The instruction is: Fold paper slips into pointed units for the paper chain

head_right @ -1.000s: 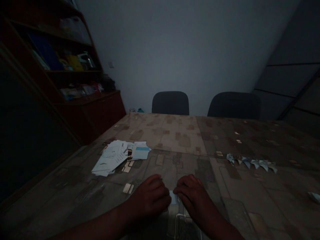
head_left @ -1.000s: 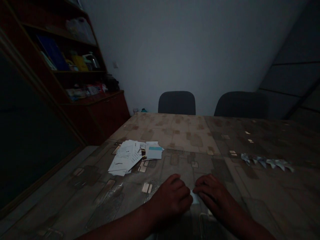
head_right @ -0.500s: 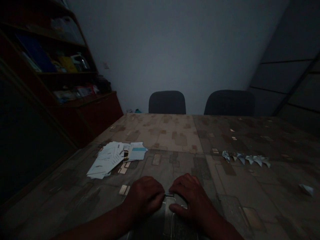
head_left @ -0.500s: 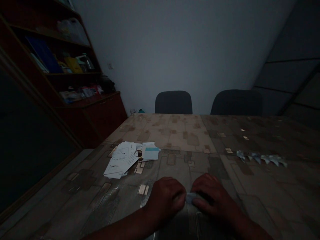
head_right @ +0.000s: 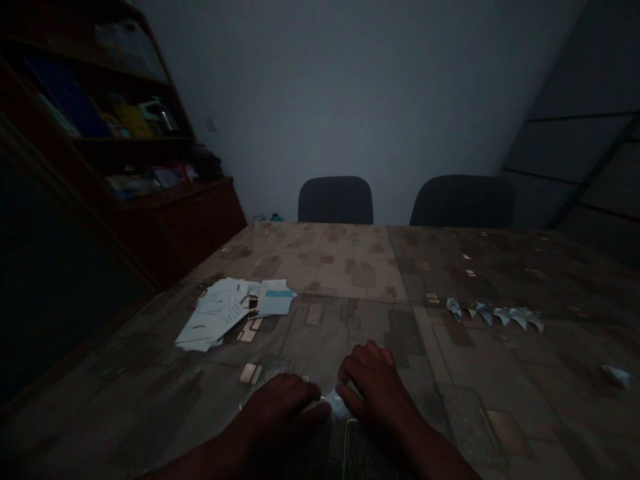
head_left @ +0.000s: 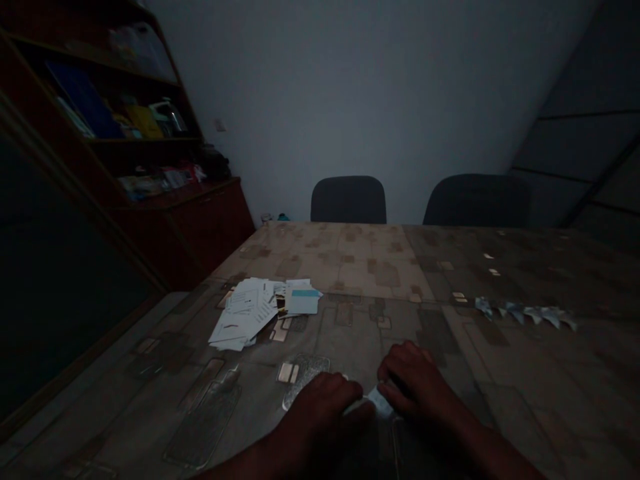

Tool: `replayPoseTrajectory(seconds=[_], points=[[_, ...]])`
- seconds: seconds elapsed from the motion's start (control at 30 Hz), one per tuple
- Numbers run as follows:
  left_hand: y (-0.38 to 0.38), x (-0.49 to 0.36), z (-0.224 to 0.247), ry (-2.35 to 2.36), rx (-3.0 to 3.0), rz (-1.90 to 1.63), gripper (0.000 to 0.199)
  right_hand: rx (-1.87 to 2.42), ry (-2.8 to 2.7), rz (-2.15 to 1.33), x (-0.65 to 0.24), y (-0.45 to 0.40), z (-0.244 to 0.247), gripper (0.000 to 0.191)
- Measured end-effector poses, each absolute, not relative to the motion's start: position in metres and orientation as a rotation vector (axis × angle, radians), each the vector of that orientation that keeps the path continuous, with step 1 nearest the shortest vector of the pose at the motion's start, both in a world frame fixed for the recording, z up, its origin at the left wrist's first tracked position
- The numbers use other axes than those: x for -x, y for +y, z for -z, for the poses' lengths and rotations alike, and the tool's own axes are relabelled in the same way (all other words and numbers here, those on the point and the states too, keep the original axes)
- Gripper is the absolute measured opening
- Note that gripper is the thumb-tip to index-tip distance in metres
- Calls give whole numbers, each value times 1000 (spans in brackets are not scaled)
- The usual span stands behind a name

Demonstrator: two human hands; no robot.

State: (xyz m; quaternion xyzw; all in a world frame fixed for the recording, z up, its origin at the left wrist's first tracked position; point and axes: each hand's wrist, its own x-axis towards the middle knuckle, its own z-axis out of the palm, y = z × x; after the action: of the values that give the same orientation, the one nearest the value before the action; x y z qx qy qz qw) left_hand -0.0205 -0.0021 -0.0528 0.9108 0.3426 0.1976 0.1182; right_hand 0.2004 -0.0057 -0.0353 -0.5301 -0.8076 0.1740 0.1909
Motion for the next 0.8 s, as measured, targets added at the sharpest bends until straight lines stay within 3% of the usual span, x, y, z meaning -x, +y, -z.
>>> replayPoseTrajectory(seconds=[0.2,0.37,0.63,0.8], points=[[-2,20,43,777,-2816,-479,9,1496,-2277,-435,-199,-6,37,6],[-1,19,41,738,-2813,-538,11,1585,-2183,-384,-194,-8,39,13],[0,20,37,646,-2842,-424,10,1646,-2114,-389,-196,-5,38,8],[3,19,37,645,-2885,-405,10,1389,-2197,-445,-209,-15,26,14]])
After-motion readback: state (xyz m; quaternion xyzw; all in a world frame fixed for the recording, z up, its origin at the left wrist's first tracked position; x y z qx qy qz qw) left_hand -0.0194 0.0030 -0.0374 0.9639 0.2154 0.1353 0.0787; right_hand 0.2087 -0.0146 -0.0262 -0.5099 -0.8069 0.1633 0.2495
